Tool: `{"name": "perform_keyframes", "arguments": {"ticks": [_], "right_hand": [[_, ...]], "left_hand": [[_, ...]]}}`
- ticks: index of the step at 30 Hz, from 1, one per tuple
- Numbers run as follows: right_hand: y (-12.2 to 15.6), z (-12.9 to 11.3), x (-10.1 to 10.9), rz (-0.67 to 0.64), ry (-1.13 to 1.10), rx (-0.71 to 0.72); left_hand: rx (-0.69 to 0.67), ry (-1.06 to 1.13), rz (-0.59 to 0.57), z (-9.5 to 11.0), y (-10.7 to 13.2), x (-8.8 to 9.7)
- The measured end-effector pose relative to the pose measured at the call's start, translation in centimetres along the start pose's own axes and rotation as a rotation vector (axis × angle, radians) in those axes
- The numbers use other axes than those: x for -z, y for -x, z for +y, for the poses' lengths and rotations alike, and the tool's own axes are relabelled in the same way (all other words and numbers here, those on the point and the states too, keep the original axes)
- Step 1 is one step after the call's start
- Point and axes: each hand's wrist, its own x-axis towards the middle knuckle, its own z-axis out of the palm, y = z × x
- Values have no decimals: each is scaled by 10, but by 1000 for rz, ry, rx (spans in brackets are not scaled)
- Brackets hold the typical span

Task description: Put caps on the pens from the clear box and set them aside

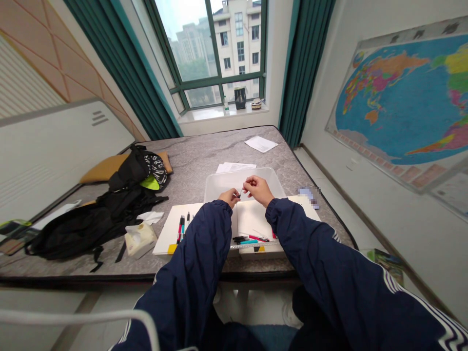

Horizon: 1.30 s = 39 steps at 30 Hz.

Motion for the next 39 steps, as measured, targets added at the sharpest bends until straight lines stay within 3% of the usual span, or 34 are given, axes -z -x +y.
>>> {"name": "perform_keyframes", "arguments": {"ticks": [11, 16, 18, 22, 25, 27, 32, 39], "right_hand": [[8, 6, 0, -91, 320, 200], [11, 5, 1, -12, 541, 129], [16, 6, -1, -144, 664, 71], [36, 14, -13, -747, 871, 46], [51, 22, -24, -1041, 954, 7], [57, 25, -28, -1110, 992, 13], [60, 28, -30, -1106, 1053, 40], [62, 29, -31, -1211, 1013, 48]], "left_hand": [[-77, 75, 134, 14, 8, 7], [-64, 133, 190, 22, 13, 11], [-61, 147, 218, 25, 15, 13], [-54, 142, 245, 30, 20, 17], [-50, 118, 247, 32, 23, 17], [-59, 91, 235, 32, 25, 16], [-70, 32, 198, 31, 27, 14], [29, -90, 72, 30, 28, 10]]}}
